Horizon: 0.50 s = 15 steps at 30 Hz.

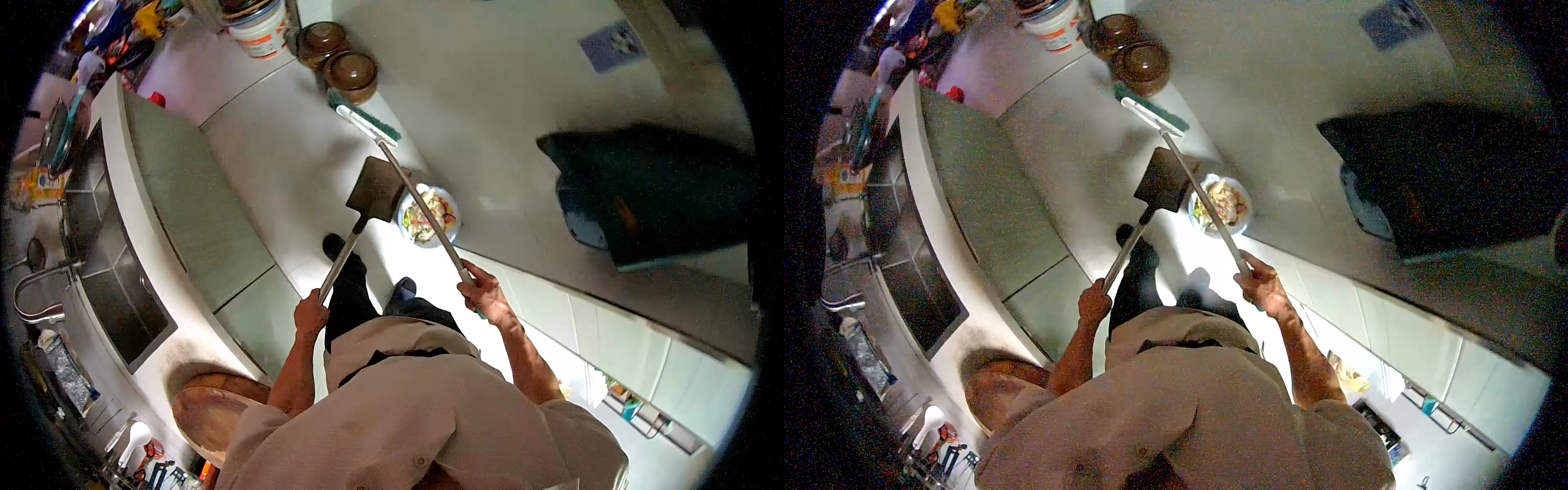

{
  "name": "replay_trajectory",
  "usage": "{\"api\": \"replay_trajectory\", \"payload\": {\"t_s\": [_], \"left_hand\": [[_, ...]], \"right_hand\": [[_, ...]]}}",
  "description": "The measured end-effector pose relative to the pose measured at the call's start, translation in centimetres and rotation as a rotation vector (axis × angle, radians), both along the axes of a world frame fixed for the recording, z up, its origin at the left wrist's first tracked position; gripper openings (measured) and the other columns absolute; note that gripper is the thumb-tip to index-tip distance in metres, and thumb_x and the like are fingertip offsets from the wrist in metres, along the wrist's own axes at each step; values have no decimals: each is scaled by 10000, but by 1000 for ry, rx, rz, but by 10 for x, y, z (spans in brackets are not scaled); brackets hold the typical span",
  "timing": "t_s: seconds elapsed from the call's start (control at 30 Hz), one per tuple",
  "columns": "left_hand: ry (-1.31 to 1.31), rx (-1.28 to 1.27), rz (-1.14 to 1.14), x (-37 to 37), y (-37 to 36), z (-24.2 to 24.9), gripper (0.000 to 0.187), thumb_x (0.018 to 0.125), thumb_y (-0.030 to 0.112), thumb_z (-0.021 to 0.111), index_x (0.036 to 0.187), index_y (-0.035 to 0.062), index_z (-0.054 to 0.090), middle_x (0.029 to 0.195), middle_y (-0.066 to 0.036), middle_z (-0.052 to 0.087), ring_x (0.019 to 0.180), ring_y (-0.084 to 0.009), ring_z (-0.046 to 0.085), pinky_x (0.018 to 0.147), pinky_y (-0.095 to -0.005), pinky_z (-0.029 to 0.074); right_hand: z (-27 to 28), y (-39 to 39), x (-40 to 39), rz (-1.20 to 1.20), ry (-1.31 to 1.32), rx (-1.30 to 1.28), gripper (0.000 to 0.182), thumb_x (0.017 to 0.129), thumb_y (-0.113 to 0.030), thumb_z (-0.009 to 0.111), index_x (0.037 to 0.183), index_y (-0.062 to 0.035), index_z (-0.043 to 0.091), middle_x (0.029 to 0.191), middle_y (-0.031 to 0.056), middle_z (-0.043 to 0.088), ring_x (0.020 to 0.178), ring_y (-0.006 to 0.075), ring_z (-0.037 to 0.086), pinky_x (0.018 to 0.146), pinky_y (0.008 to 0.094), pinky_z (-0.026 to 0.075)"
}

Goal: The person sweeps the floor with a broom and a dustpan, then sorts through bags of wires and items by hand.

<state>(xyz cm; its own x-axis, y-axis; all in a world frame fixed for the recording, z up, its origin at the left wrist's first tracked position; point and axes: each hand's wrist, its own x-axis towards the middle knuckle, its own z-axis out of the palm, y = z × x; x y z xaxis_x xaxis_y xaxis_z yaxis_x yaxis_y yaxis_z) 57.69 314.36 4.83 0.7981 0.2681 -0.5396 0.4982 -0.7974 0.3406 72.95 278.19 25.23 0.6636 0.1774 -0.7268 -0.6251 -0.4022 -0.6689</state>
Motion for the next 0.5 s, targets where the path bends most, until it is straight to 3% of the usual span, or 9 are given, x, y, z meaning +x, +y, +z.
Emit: {"api": "replay_trajectory", "payload": {"t_s": [0.1, 0.2, 0.23, 0.27, 0.33, 0.37, 0.4, 0.47, 0.5], "left_hand": [[56, -111, -131, 10, -34, 27, 341, 747, 147, 616, 1067, 29, 610, 846, -241, 666, 783, -409, 657, 734, -484, 529], [-15, -264, -268, -9, -54, 24, 342, 757, 182, 652, 1044, 0, 616, 843, -246, 663, 782, -413, 654, 733, -487, 522], [35, -264, -266, -7, -68, 44, 318, 790, 232, 685, 972, -18, 611, 764, -193, 653, 681, -343, 651, 654, -456, 525], [48, -254, -271, -3, -83, 66, 318, 790, 232, 685, 972, -18, 611, 764, -193, 653, 681, -343, 651, 654, -456, 525], [523, -637, 6, 12, -108, 106, 278, 882, 298, 673, 924, 37, 588, 634, -61, 578, 488, -176, 517, 446, -348, 419], [587, -652, 6, 22, -119, 130, 263, 888, 296, 672, 894, 57, 565, 597, -32, 520, 455, -143, 447, 410, -331, 355], [655, -663, 6, 23, -129, 144, 255, 893, 294, 671, 863, 76, 542, 560, -4, 462, 421, -111, 376, 375, -314, 290], [621, -725, -10, 13, -137, 133, 263, 859, 271, 685, 783, 90, 510, 577, -14, 477, 446, -110, 396, 399, -305, 296], [675, -739, 52, 15, -140, 139, 252, 861, 261, 678, 777, 100, 503, 573, -2, 465, 444, -103, 384, 397, -301, 286]], "right_hand": [[-16, -63, -31, -115, -57, 170, 674, 859, -258, 706, 1413, 2, 422, 727, -32, 482, 526, 39, 377, 463, 232, 329], [-12, -108, -84, -36, -173, 77, 639, 884, -179, 668, 1425, 27, 396, 997, 61, 610, 655, 112, 457, 591, 284, 447], [1, -112, -95, 3, -137, -81, 615, 892, -152, 650, 1419, 35, 395, 1117, 111, 604, 763, 156, 528, 693, 300, 478], [10, -121, -106, 50, -104, -243, 592, 900, -126, 633, 1414, 44, 394, 1238, 161, 598, 870, 200, 598, 795, 316, 509], [9, -144, -130, 27, -199, -221, 563, 891, -51, 618, 1399, 57, 400, 1352, 205, 509, 1140, 253, 527, 959, 342, 453], [9, -156, -142, 18, -246, -211, 551, 887, -14, 610, 1391, 63, 403, 1409, 227, 464, 1275, 279, 492, 1041, 354, 425], [8, -167, -155, 53, -298, -237, 552, 883, 0, 607, 1391, 65, 401, 1403, 232, 468, 1256, 282, 511, 1034, 353, 437], [7, -182, -174, 130, -465, -323, 550, 882, 3, 602, 1390, 68, 401, 1313, 255, 544, 1153, 282, 594, 942, 355, 514], [10, -186, -181, 154, -446, -352, 568, 880, -11, 609, 1402, 61, 397, 1190, 228, 607, 910, 230, 577, 809, 326, 505]]}}
